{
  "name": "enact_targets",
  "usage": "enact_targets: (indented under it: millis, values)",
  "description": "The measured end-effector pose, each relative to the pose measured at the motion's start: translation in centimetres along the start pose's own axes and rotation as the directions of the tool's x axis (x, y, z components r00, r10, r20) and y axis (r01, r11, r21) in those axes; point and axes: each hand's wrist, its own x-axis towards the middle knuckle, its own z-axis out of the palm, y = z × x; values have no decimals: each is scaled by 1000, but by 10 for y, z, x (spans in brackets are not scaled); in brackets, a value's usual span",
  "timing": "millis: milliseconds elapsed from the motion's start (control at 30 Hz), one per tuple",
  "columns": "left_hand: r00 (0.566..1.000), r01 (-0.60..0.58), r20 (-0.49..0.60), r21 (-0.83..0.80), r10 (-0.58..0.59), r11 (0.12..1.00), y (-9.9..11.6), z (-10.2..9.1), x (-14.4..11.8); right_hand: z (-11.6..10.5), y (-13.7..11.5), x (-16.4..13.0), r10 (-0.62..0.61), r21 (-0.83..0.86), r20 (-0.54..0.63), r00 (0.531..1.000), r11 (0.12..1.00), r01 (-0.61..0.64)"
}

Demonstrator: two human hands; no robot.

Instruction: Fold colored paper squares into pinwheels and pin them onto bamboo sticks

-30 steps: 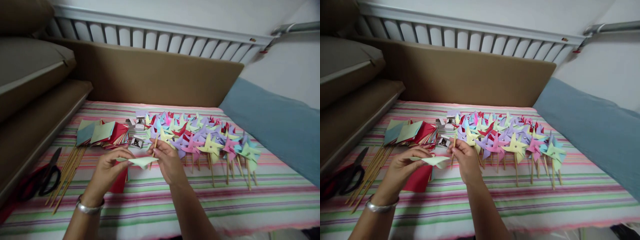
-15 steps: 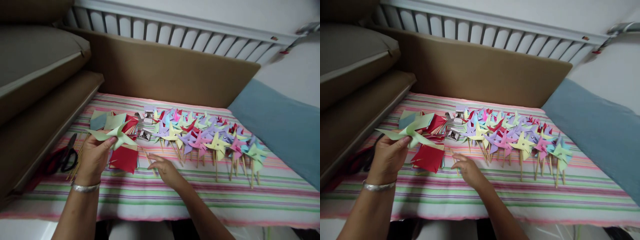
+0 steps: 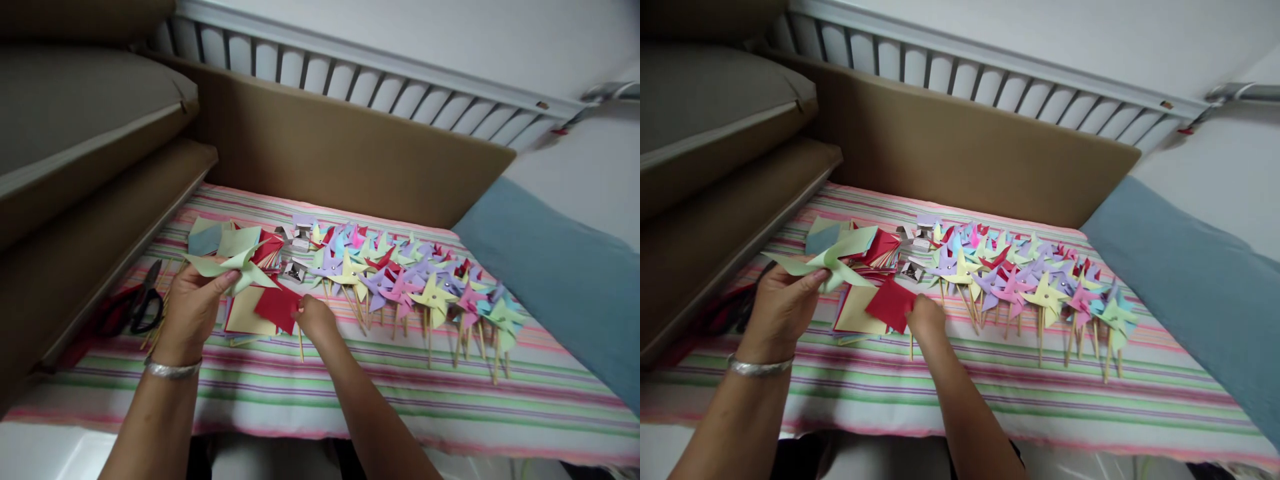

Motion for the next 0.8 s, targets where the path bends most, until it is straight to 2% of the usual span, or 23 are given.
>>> enact_targets:
  millis: [167, 333, 400, 533, 667, 800]
  values:
    - [998, 27, 50, 12, -27, 1000, -4, 3, 1, 4, -4, -7, -1, 110, -32, 999, 994, 4]
    - [998, 31, 58, 14, -32, 999, -5, 8, 0, 8, 6, 0, 3, 403, -50, 999, 915, 17]
    - [999, 29, 44, 19, -29, 999, -5, 7, 0, 8, 12, 3, 17, 552, -20, 1000, 834, -4]
    - [999, 28, 30, 6, -28, 1000, -4, 2, 1, 0, 19, -2, 19, 798, 74, 997, 598, -71]
    - [999, 38, 28, -3, -38, 999, -1, 0, 2, -14, 13, -14, -48, 905, 170, 984, 404, -136]
    - [1000, 31, -4, 7, -31, 1000, 3, -2, 2, -22, -6, -22, -160, 950, 254, 954, 229, -215]
